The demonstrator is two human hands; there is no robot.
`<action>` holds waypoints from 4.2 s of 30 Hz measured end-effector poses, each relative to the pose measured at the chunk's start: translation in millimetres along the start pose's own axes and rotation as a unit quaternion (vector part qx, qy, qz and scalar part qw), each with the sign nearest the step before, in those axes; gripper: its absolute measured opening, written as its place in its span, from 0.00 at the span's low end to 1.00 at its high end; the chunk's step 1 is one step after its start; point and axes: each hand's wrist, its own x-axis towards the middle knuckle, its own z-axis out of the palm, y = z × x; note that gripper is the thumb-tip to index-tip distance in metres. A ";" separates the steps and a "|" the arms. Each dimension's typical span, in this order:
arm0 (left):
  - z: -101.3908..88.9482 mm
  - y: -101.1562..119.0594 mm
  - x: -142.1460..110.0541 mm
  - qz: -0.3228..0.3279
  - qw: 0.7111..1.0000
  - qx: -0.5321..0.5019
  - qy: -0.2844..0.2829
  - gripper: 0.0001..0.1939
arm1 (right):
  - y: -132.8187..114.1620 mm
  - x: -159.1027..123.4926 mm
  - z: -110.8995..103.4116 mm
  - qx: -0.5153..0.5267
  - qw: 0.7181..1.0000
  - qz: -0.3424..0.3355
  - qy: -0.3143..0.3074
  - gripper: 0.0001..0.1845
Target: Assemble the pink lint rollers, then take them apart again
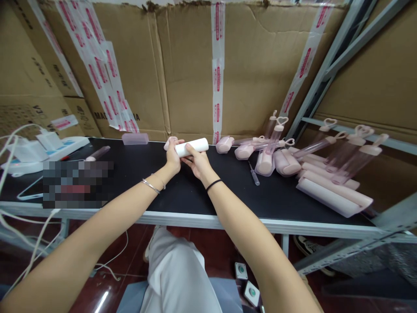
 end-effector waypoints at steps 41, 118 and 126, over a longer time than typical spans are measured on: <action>-37.1 7.0 35.3 -0.016 0.869 0.494 0.025 0.23 | 6.0 33.8 -29.5 -0.223 0.969 -0.054 0.092 0.21; -23.5 -2.4 18.2 0.095 0.836 0.480 -0.247 0.19 | 3.8 39.4 -50.5 -0.370 0.888 -0.274 -0.017 0.52; -17.2 -1.0 10.4 0.179 0.788 0.518 -0.282 0.19 | 0.5 47.5 -55.9 -0.326 0.903 -0.280 -0.011 0.41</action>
